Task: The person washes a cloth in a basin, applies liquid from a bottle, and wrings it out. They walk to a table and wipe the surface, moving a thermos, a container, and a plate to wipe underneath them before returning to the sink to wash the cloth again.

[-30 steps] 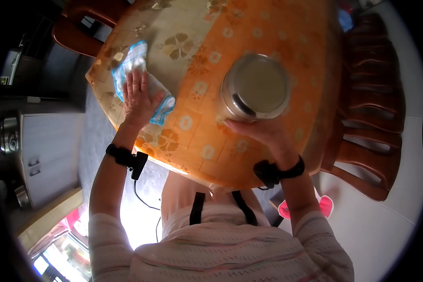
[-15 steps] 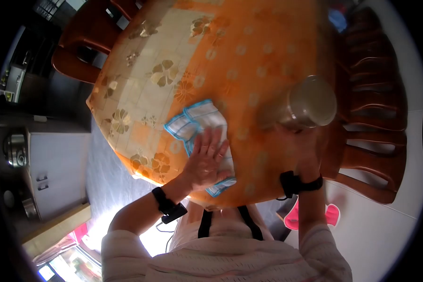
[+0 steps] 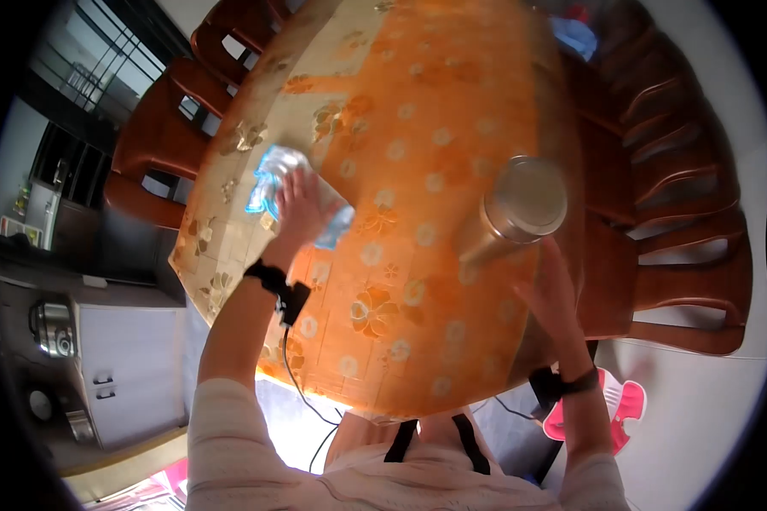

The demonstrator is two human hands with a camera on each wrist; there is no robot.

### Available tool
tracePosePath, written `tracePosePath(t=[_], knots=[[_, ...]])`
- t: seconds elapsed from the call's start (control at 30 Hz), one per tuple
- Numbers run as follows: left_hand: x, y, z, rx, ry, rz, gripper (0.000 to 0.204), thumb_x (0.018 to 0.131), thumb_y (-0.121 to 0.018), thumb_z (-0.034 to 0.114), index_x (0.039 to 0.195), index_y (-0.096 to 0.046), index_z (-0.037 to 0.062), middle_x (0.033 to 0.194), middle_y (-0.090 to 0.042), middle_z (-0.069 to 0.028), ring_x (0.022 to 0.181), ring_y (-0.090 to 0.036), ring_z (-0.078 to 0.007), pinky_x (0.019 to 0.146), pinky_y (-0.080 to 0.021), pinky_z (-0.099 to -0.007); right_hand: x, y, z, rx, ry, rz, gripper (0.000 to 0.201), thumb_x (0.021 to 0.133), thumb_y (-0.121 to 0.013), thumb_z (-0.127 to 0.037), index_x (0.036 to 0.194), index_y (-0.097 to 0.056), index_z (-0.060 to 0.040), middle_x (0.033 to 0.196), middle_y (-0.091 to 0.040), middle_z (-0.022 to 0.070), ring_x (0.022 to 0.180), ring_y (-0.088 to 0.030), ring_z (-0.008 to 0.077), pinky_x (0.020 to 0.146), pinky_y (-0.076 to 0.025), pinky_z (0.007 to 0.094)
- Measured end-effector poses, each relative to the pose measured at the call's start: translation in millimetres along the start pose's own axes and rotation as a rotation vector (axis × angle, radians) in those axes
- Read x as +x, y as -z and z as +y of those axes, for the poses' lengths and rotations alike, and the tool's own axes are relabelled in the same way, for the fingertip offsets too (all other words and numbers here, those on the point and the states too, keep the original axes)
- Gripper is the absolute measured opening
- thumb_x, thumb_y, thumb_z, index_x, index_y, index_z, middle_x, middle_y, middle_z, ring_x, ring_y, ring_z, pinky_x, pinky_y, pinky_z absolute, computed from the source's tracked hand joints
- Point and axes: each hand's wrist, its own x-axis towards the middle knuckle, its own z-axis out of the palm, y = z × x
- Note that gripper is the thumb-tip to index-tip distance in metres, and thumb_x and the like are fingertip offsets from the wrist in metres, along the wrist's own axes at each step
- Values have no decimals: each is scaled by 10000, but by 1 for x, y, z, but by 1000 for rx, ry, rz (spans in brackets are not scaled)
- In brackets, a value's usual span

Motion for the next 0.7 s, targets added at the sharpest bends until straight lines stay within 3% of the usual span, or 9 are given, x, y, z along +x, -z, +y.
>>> tracePosePath(t=[0.07, 0.1, 0.13, 0.17, 0.2, 0.43, 0.53, 0.63, 0.7], knots=[[-40, 7, 40, -41, -126, -57, 957, 808, -398, 661, 1390, -153, -58, 1471, -16, -259, 1364, 9, -414, 1092, -28, -519, -38, 7, 36, -442, -5, 69, 672, 747, -666, -188, 1323, -362, -21, 1351, -405, 159, 1296, -330, 313, 1052, -240, 428], [-61, 5, 63, -16, -240, -135, 950, 813, -438, 634, 1412, -113, -28, 1468, 49, -268, 1363, 79, -410, 1082, 27, -528, -53, 3, 37, -432, -14, 79, 672, 747, -666, -188, 1323, -362, -21, 1351, -405, 159, 1296, -330, 313, 1052, -240, 428], [-85, 21, 84, -171, -406, -192, 1001, 771, -477, 662, 1414, -120, -17, 1464, 48, -280, 1357, 83, -427, 1077, 15, -546, -66, -2, 37, -552, -76, 1, 655, 772, -633, -211, 1332, -350, -23, 1378, -363, 162, 1321, -268, 325, 1070, -172, 457], [-103, 12, 99, -229, -571, -75, 1030, 732, -511, 679, 1417, -138, 6, 1462, 36, -285, 1354, 71, -442, 1071, -11, -568, -74, -6, 37, -676, -138, -81, 639, 797, -600, -235, 1341, -339, -24, 1405, -322, 165, 1347, -206, 336, 1088, -103, 486], [-104, 27, 112, -215, -603, -185, 986, 733, -535, 652, 1411, -187, 25, 1469, 19, -267, 1359, 47, -433, 1071, -48, -569, -81, -13, 36, -678, -145, -73, 639, 797, -600, -235, 1341, -339, -24, 1405, -322, 165, 1347, -206, 336, 1088, -103, 486], [12, 28, 84, -135, -858, -76, 736, 825, -497, 506, 1363, -318, 36, 1483, -95, -201, 1377, -43, -366, 1099, -84, -469, -79, -35, 28, -795, -260, -147, 641, 795, -528, -225, 1361, -306, -22, 1456, -227, 165, 1373, -129, 336, 1091, -53, 518], [65, 25, 89, -122, -923, -2, 692, 856, -459, 488, 1368, -311, 47, 1477, -125, -198, 1370, -77, -374, 1090, -117, -476, -80, -38, 29, -826, -250, -102, 602, 795, -518, -249, 1329, -356, -23, 1429, -271, 175, 1346, -188, 353, 1089, -72, 520], [106, 23, 109, -170, -961, -8, 667, 866, -444, 480, 1371, -312, 65, 1475, -141, -190, 1368, -86, -376, 1087, -123, -485, -76, -39, 22, -924, -134, -93, 553, 787, -464, -294, 1243, -463, 18, 1252, -439, 228, 1212, -350, 405, 1047, -214, 492], [128, 20, 131, -228, -944, 5, 638, 874, -427, 472, 1368, -325, 80, 1472, -160, -181, 1362, -113, -373, 1085, -133, -486, -75, -41, 19, -873, -223, -119, 571, 854, -388, -377, 1278, -432, 3, 1262, -440, 220, 1189, -373, 408, 1008, -246, 490]])
